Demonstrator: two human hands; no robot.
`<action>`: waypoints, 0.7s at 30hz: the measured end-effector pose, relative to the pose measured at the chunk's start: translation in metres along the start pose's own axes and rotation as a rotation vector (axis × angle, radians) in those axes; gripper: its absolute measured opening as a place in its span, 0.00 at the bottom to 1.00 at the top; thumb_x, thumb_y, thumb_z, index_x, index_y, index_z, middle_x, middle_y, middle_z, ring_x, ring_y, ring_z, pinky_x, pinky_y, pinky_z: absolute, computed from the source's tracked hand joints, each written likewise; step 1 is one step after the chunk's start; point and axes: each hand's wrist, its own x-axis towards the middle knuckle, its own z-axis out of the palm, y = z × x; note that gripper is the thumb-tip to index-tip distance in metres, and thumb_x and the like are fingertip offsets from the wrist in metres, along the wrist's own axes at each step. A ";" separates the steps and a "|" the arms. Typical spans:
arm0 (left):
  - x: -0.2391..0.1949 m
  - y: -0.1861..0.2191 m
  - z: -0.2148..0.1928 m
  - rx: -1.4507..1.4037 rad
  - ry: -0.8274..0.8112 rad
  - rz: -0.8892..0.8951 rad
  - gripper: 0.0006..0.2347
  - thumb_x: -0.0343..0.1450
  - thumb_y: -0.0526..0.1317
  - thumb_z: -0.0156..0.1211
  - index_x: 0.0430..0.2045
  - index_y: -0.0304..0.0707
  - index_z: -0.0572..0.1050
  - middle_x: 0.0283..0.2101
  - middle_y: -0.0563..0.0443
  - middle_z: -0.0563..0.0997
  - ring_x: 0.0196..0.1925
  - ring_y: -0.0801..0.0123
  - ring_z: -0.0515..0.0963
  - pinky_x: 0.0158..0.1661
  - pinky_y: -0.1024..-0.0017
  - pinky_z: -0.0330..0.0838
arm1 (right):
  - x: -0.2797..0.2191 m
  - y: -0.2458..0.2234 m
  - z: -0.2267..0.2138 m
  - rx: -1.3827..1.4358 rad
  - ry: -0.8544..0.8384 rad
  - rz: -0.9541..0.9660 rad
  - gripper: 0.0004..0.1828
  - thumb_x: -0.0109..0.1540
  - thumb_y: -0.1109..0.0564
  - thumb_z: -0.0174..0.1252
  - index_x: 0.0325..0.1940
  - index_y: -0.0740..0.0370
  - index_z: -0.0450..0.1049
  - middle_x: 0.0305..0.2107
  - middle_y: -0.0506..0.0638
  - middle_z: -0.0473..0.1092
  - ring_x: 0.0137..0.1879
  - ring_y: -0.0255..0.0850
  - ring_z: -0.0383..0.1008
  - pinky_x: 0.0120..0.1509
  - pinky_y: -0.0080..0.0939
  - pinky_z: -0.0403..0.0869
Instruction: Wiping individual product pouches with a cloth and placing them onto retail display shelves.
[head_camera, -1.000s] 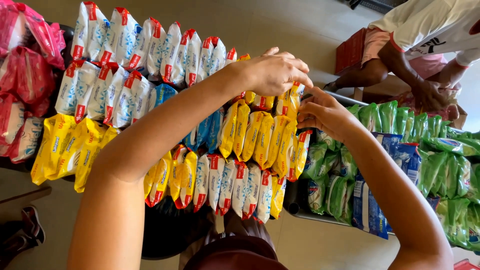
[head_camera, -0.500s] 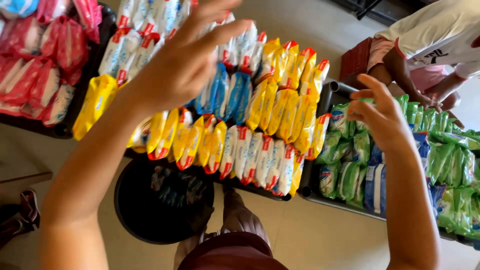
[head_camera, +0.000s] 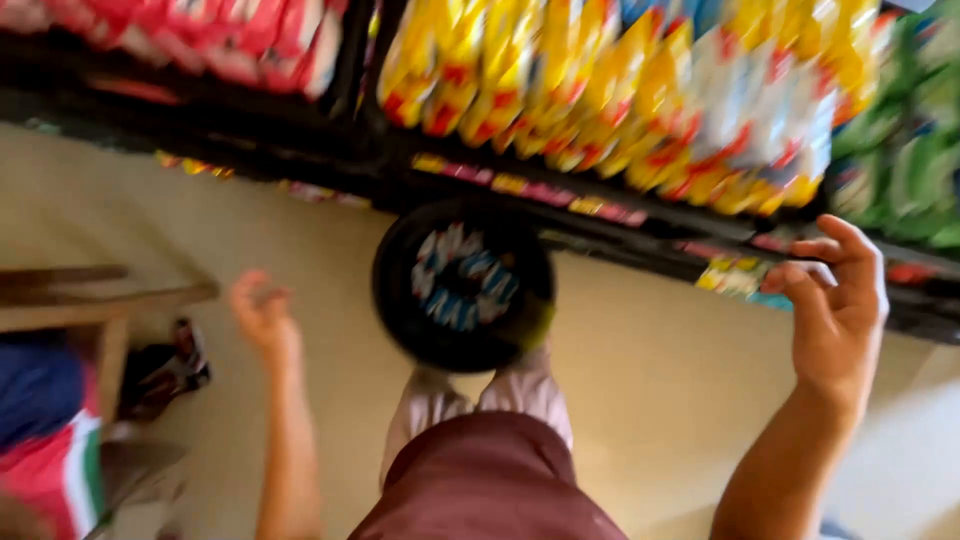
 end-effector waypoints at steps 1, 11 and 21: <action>-0.027 -0.003 -0.014 0.028 -0.009 -0.012 0.19 0.71 0.25 0.45 0.58 0.34 0.64 0.56 0.46 0.70 0.45 0.67 0.73 0.51 0.73 0.69 | -0.022 0.013 0.023 0.010 -0.006 0.030 0.30 0.69 0.74 0.45 0.76 0.68 0.55 0.56 0.59 0.60 0.47 0.44 0.65 0.57 0.39 0.68; -0.176 -0.047 -0.008 0.495 -1.144 -0.325 0.20 0.73 0.39 0.54 0.62 0.48 0.69 0.57 0.40 0.75 0.60 0.45 0.76 0.59 0.52 0.71 | -0.190 0.169 0.187 0.052 -0.239 0.351 0.26 0.60 0.65 0.56 0.65 0.62 0.71 0.42 0.60 0.71 0.42 0.49 0.78 0.46 0.49 0.80; -0.165 -0.097 0.058 0.836 -1.512 -0.093 0.22 0.74 0.48 0.51 0.66 0.61 0.64 0.61 0.45 0.72 0.62 0.43 0.76 0.58 0.44 0.72 | -0.213 0.302 0.215 -0.376 -0.144 0.463 0.15 0.62 0.52 0.62 0.53 0.50 0.78 0.41 0.53 0.72 0.50 0.52 0.79 0.57 0.53 0.76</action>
